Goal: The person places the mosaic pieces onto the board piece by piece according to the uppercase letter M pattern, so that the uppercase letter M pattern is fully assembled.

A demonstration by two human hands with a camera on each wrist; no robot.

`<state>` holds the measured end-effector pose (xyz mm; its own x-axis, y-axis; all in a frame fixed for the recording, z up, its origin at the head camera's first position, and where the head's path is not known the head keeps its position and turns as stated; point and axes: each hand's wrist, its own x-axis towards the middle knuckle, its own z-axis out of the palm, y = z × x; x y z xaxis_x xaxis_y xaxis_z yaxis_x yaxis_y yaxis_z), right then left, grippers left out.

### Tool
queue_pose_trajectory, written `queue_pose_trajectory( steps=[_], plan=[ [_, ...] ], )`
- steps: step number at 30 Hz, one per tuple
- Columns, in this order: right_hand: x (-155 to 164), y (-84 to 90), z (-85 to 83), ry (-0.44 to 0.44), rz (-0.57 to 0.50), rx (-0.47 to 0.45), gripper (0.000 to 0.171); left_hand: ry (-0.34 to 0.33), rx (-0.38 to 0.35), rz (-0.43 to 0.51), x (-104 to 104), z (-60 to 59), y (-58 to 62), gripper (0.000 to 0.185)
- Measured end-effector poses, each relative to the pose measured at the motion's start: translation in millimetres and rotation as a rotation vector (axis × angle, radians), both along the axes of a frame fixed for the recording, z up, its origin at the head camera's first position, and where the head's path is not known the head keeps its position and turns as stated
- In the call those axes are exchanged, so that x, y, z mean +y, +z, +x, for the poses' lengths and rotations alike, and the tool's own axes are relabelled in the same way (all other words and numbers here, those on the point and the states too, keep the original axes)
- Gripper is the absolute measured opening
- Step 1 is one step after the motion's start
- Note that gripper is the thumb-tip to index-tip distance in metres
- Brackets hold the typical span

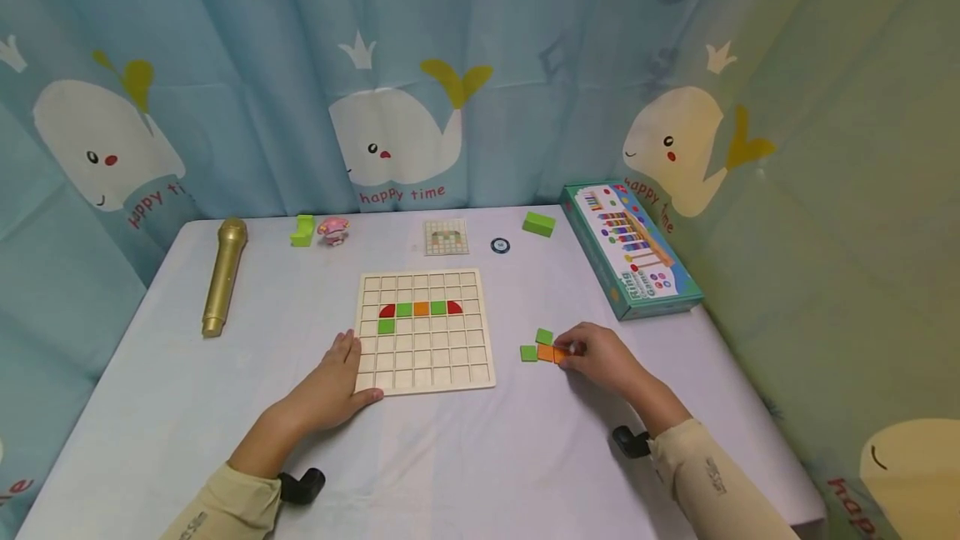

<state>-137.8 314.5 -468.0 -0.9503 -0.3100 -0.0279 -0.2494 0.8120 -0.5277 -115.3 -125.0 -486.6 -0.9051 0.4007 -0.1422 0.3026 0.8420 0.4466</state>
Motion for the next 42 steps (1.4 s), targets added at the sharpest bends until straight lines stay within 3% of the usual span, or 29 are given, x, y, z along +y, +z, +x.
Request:
queue_pose_trajectory(
  steps=[13,24,34,42],
  plan=[
    [4.5,-1.9,-3.1,-0.028,0.003,-0.037,0.021,-0.003,0.007,-0.017,-1.0,-1.7,-1.8,0.094],
    [2.0,10.6,-8.9,-0.027,-0.060,-0.096,0.017,-0.002,0.001,-0.010,-1.6,-2.0,-0.9,0.094],
    [-38.7,17.9,-32.0,0.014,-0.117,-0.136,0.019,-0.001,-0.006,-0.011,-1.6,-1.8,-1.7,0.093],
    [-76.6,19.3,-51.6,0.104,-0.118,-0.128,0.020,-0.005,-0.004,-0.020,-1.1,-1.8,-0.5,0.092]
  ],
)
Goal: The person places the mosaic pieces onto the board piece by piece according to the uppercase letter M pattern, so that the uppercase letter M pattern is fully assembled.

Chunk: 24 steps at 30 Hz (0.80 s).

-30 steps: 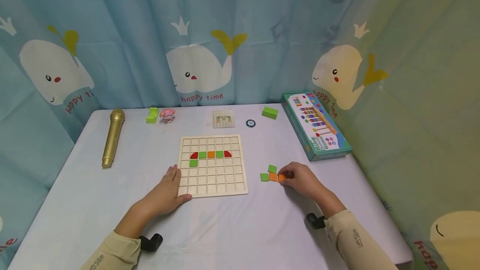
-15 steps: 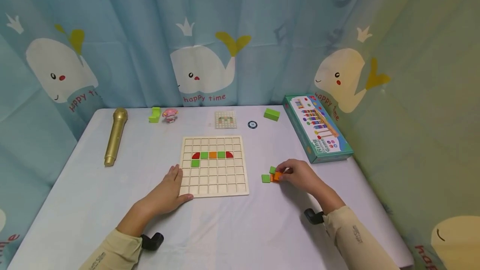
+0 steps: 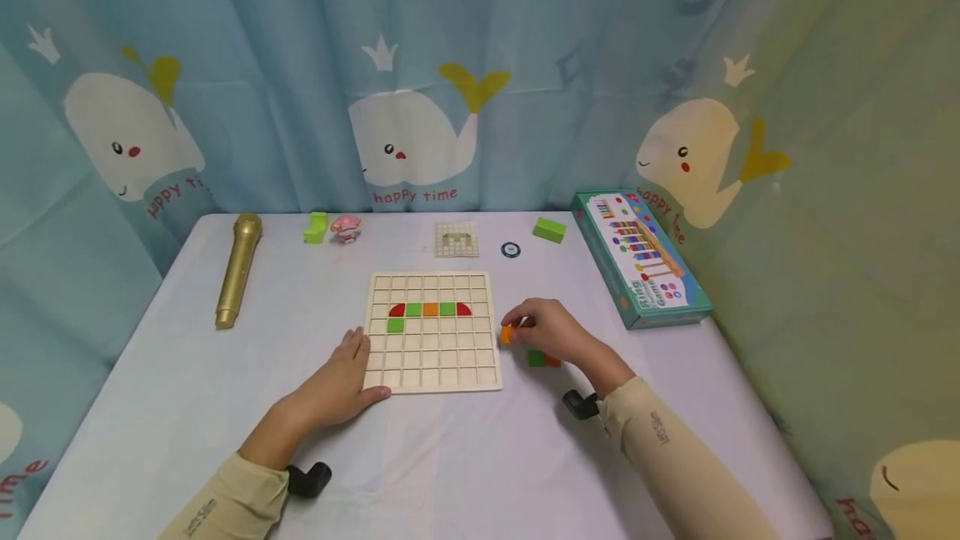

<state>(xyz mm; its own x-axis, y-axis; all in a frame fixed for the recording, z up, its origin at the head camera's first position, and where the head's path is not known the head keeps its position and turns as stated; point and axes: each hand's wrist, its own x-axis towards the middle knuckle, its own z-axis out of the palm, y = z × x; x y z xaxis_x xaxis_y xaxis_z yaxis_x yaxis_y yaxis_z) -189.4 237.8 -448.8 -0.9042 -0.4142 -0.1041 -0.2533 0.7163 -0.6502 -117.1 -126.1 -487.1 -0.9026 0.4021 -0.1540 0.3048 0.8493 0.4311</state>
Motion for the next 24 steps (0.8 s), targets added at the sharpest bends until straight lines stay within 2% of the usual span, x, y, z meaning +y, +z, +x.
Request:
queue_pose_trajectory(
  steps=[10,24],
  plan=[
    [-30.6,-3.5,-16.7,0.060,-0.021,-0.019,0.019,-0.001,0.010,0.009,-0.4,-1.8,-3.8,0.093],
    [-73.5,-11.0,-24.4,0.152,-0.004,-0.018,0.015,0.007,0.003,-0.007,0.4,-2.2,-3.2,0.094]
  ],
)
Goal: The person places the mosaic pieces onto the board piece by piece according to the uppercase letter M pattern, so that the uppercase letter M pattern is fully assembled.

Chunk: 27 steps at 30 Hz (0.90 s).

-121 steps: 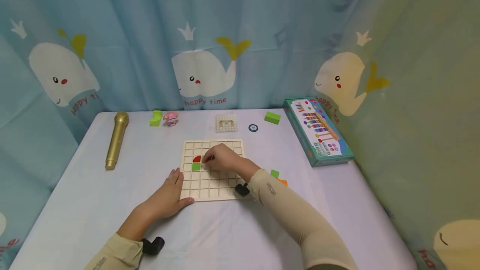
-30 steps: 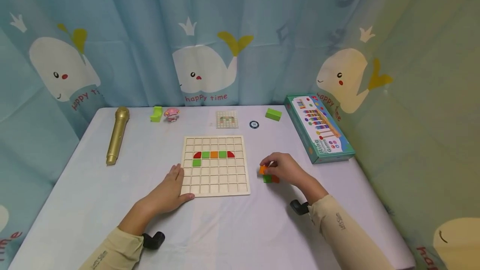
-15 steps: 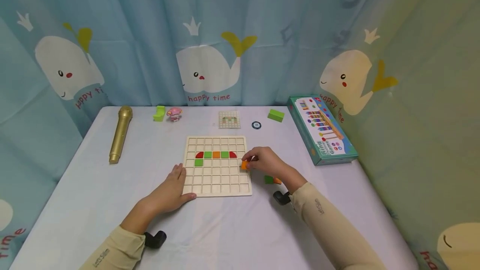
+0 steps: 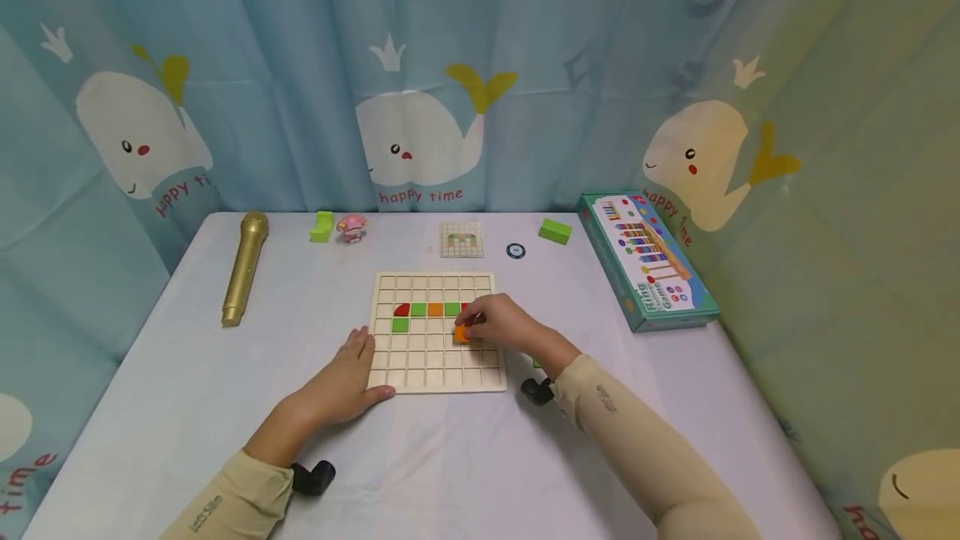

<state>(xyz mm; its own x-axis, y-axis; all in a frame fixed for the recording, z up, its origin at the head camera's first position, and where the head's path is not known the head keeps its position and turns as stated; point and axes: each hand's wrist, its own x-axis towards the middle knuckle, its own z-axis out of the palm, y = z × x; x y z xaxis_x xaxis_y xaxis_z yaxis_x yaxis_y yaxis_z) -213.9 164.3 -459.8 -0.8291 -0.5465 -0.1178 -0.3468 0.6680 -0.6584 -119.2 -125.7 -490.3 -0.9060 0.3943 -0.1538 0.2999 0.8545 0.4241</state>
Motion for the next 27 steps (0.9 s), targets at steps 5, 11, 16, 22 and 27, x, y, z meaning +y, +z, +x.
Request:
queue_pose_trajectory(
  steps=[5,11,16,22,27],
  plan=[
    [-13.3,-1.3,-2.9,0.034,0.011,0.014,0.013,0.006,-0.004,0.013,0.5,-0.6,0.9,0.095],
    [-27.3,-3.0,-7.0,0.066,0.003,0.024,0.012,0.010,-0.017,0.005,-0.1,-0.7,1.8,0.095],
    [-39.3,-2.7,-9.5,0.080,0.014,0.040,0.010,0.009,-0.024,0.017,-1.0,-1.0,2.5,0.095],
    [-53.5,-3.0,-10.2,0.102,0.026,0.057,0.010,0.003,-0.028,0.017,-1.7,-0.8,2.3,0.094],
    [-65.4,-1.2,-10.4,0.121,0.027,0.044,0.010,-0.004,-0.030,0.012,-1.4,-1.2,2.8,0.093]
  ],
)
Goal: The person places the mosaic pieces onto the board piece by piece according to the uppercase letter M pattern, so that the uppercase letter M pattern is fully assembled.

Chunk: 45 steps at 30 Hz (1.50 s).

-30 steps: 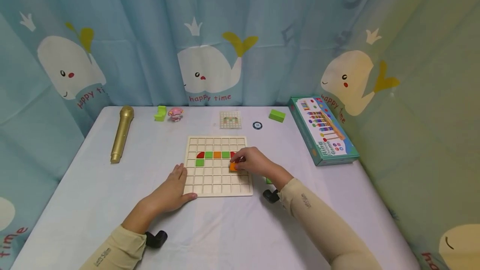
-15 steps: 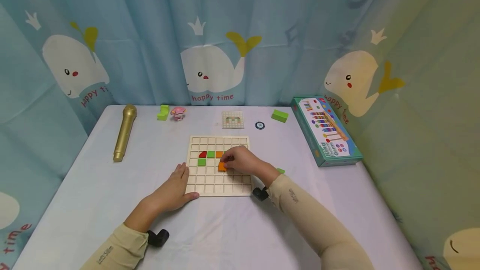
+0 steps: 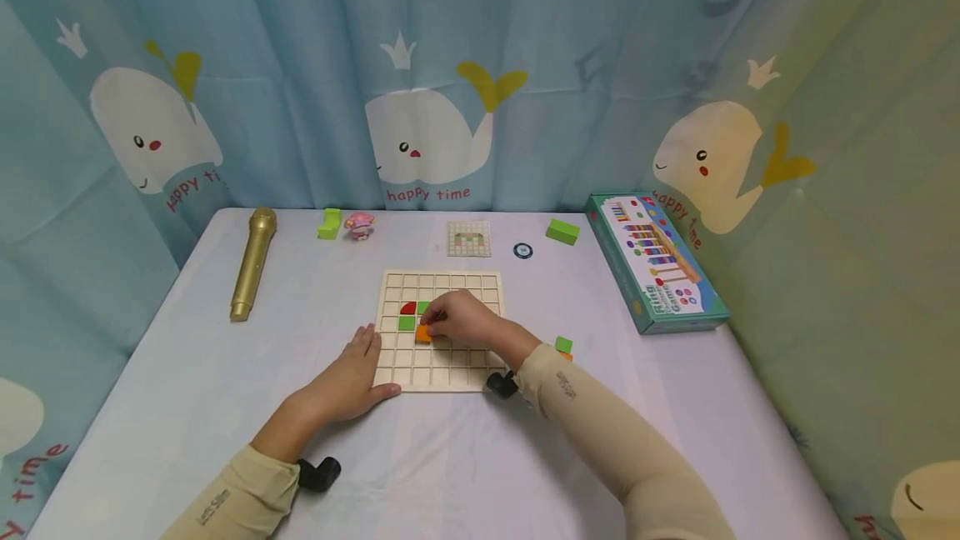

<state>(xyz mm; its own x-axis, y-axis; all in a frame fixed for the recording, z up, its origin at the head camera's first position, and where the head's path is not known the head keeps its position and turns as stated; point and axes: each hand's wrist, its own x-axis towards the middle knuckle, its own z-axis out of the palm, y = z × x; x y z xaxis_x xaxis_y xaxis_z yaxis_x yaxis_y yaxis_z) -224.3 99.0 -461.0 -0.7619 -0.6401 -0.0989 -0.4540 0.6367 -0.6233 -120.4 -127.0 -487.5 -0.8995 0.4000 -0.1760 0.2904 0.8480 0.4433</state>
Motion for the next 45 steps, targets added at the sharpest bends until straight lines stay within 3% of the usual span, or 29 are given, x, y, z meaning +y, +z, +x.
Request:
queue_pose_trajectory(
  steps=[15,29,45],
  plan=[
    [-29.1,-4.8,0.4,0.044,0.032,0.010,0.008,-0.011,-0.009,-0.029,-0.3,-1.1,1.2,0.094],
    [-38.0,-7.9,7.2,0.074,0.071,0.096,0.004,-0.014,-0.007,-0.024,-0.6,-0.8,-0.1,0.092],
    [-12.3,-1.8,8.6,0.005,0.033,0.032,0.006,0.006,-0.012,-0.019,1.8,1.6,3.5,0.093]
  ],
)
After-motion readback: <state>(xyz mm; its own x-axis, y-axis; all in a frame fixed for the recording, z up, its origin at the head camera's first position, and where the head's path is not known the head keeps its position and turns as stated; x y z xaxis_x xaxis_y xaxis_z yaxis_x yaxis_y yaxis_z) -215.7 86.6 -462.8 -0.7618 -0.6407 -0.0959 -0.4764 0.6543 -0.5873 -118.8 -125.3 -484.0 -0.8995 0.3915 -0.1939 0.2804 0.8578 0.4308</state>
